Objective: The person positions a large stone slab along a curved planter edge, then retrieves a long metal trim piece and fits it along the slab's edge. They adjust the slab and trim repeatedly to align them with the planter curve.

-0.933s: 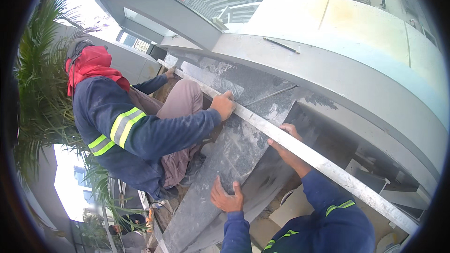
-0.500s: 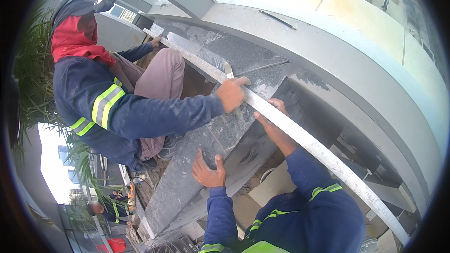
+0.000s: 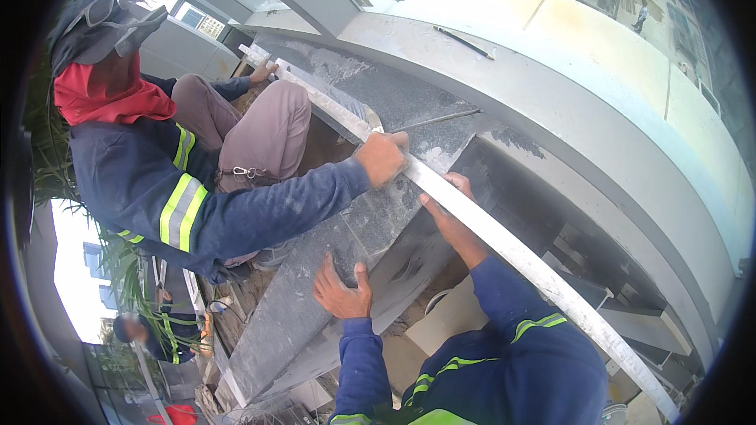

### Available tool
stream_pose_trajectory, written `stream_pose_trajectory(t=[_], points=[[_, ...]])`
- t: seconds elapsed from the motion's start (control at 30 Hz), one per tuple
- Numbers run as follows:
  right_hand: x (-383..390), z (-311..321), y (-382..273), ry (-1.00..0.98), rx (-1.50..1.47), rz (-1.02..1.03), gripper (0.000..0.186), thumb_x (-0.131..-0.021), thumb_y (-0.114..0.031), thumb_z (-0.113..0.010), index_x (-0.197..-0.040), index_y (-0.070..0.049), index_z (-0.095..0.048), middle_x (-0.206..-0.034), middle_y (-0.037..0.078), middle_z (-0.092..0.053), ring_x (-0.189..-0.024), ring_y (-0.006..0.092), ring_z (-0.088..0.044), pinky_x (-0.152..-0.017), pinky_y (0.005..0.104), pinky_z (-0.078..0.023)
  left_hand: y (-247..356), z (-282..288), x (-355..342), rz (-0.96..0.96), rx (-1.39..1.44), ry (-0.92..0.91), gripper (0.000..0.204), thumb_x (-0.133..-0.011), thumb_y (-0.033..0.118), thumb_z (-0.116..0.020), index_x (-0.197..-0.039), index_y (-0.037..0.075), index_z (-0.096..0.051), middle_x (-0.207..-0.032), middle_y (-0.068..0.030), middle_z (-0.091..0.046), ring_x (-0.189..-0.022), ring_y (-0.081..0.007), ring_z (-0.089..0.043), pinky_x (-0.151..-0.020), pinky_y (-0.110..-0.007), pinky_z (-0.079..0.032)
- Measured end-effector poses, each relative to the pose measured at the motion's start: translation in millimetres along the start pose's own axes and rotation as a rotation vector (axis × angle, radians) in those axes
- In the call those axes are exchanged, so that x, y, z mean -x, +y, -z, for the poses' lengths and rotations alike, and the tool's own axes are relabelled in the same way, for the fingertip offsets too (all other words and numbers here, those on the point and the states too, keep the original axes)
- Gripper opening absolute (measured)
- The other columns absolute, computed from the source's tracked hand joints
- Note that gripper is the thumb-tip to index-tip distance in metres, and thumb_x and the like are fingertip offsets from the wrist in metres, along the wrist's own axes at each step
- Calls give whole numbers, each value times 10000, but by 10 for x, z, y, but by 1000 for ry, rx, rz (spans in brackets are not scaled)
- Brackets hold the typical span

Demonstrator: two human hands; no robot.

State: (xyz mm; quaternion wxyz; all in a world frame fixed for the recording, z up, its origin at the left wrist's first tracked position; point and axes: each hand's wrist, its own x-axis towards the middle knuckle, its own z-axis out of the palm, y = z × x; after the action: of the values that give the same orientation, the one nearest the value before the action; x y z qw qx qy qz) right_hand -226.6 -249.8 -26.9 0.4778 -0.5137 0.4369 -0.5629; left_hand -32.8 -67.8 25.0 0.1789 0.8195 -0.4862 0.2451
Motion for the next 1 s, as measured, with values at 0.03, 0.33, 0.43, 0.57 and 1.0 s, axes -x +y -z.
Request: stream_pose_trajectory(t=[0.03,0.33,0.43,0.57,1.0], points=[[9,-4,2,1,1,-9,562,-890,-200,-884,-1291,-23,-533,-1262,117,-551,-1203,240,-549,-1048,393,-457,0,4,3,3,-15,-14,721,-956,629,-661,-1408,67,-633,-1302,-156,-673,-1220,-368,-612,-1092,-546,-412],[-29,-33,13,26,6,59,554,-892,-192,-889,-1289,-30,-538,-1226,99,-584,-1125,193,-581,-984,361,-491,-18,1,-5,9,-23,-20,720,-952,643,-649,-1389,71,-644,-1296,-147,-679,-1216,-354,-617,-1074,-532,-418],[-13,-42,23,53,38,83,563,-894,-196,-891,-1291,-38,-525,-1233,93,-567,-1117,183,-571,-972,355,-489,-25,-3,1,5,-32,-32,705,-947,617,-659,-1399,77,-640,-1309,-143,-679,-1216,-349,-620,-1068,-521,-421],[25,-53,50,70,26,117,575,-895,-222,-894,-1282,-46,-509,-1238,87,-528,-1137,189,-545,-993,359,-470,-24,-12,2,7,-35,-13,717,-969,672,-626,-1370,79,-654,-1275,-135,-686,-1194,-340,-630,-1045,-525,-433],[107,-45,147,70,-91,-10,766,-851,-234,-930,-1395,-60,-419,-1263,64,-483,-1119,143,-538,-957,336,-505,-24,-48,18,11,-50,13,717,-991,690,-590,-1390,98,-654,-1282,-130,-698,-1167,-341,-652,-1018,-498,-457]])
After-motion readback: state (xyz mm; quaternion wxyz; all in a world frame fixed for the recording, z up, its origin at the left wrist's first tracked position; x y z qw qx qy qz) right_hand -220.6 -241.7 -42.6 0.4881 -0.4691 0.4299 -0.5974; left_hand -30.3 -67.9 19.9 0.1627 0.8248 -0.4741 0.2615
